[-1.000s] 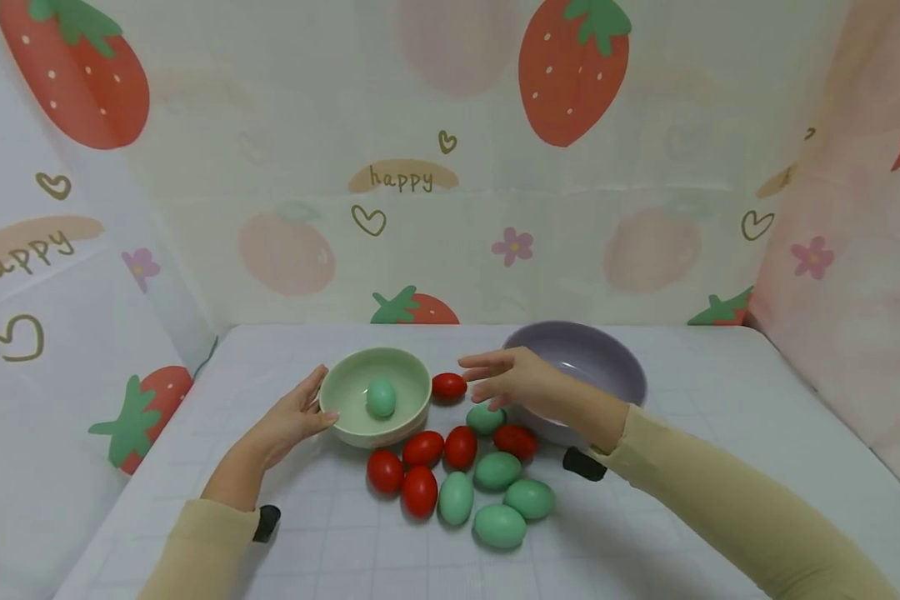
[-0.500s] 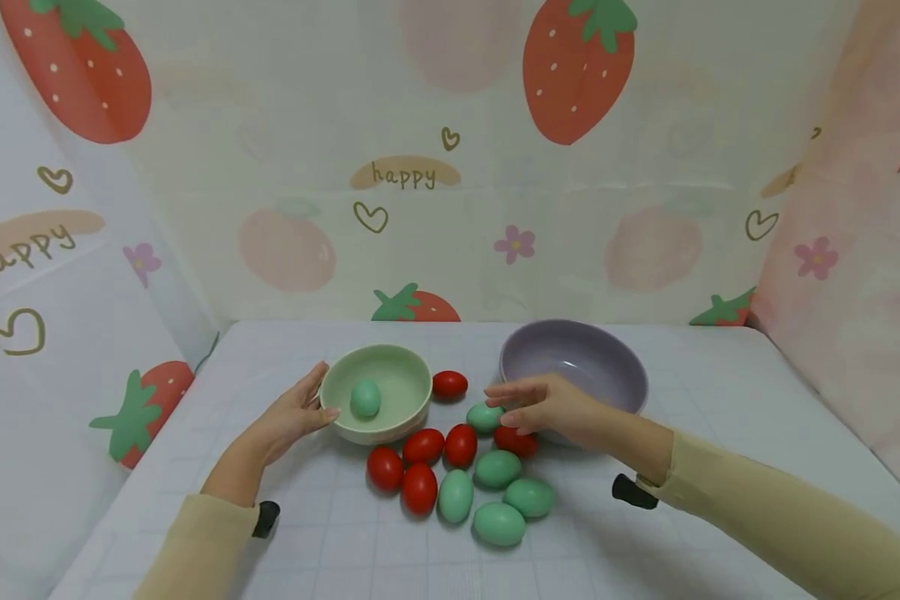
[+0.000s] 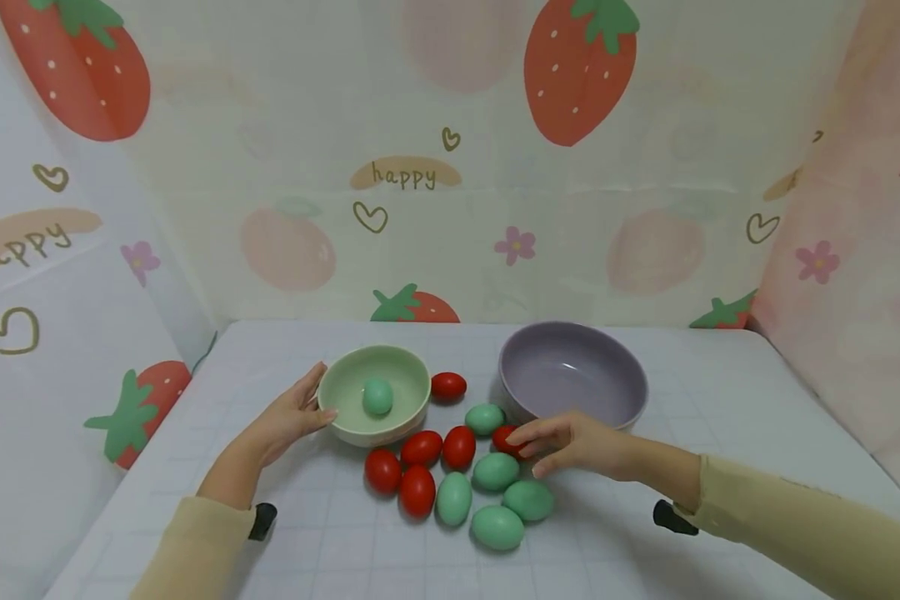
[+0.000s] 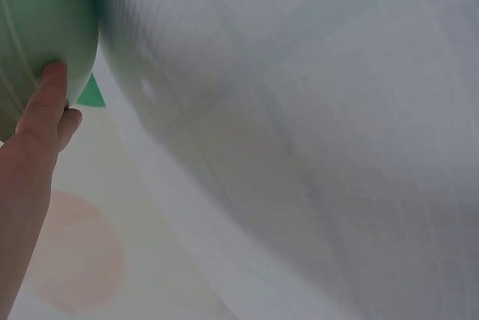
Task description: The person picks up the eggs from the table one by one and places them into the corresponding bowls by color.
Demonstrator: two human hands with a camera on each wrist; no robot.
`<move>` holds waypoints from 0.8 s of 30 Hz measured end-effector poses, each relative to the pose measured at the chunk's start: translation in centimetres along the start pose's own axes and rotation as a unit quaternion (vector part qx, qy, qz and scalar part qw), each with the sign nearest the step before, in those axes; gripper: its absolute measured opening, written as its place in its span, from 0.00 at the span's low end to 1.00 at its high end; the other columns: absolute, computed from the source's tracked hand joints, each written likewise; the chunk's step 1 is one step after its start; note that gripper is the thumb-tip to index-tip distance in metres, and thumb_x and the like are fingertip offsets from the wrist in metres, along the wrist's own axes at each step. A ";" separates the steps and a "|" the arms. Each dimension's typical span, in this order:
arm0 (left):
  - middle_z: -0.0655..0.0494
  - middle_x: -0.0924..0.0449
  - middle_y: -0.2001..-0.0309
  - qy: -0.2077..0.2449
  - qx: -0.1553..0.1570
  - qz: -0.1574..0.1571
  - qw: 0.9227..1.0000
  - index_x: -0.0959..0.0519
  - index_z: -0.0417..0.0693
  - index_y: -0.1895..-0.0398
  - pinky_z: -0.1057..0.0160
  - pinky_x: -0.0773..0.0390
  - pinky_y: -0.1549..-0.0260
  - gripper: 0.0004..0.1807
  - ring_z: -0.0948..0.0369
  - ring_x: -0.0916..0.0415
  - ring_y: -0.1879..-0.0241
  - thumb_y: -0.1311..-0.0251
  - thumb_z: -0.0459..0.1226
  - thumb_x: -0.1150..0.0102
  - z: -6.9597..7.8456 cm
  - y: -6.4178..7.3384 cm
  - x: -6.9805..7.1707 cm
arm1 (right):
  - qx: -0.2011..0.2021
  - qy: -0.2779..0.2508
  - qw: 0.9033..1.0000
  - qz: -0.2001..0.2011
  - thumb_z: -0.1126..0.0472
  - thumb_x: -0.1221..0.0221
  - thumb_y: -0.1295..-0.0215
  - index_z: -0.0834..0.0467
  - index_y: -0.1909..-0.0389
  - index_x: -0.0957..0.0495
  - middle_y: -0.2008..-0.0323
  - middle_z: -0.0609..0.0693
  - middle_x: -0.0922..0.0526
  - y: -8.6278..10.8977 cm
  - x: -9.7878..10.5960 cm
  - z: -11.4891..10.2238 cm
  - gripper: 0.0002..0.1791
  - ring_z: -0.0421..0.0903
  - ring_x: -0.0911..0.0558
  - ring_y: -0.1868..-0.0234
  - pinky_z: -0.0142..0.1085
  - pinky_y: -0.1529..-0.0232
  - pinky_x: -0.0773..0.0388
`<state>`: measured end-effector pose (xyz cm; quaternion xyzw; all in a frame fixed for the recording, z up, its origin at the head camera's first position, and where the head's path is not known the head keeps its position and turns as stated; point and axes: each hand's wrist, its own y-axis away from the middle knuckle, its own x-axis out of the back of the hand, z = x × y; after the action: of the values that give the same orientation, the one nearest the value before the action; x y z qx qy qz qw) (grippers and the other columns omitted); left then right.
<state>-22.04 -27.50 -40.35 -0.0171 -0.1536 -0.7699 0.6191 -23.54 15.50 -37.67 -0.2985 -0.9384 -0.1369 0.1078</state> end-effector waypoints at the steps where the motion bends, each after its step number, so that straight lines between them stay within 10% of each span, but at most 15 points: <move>1: 0.41 0.77 0.20 0.000 -0.001 0.000 1.000 0.71 0.42 0.20 0.43 0.56 0.25 0.50 0.40 0.73 0.22 0.31 0.26 0.46 0.0 0.0 0.0 | 0.001 0.006 1.000 -0.004 0.67 0.35 0.36 0.72 0.37 0.28 0.36 0.69 0.26 0.1 -0.1 0.2 0.28 0.66 0.25 0.37 0.33 0.43 0.21; 24: 0.40 0.79 0.21 0.010 -0.007 -0.008 1.000 0.73 0.43 0.21 0.41 0.55 0.26 0.51 0.40 0.75 0.22 0.31 0.25 0.47 -0.2 0.1 0.3 | 0.006 0.110 0.992 -0.056 0.66 0.30 0.43 0.60 0.41 0.19 0.42 0.57 0.23 0.8 -1.1 3.5 0.26 0.51 0.30 0.39 0.45 0.40 0.34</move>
<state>-22.01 -27.80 -40.43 -0.0124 -0.1425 -0.7762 0.6141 -22.62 16.70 -41.11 -0.2279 -0.9369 -0.1691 0.2045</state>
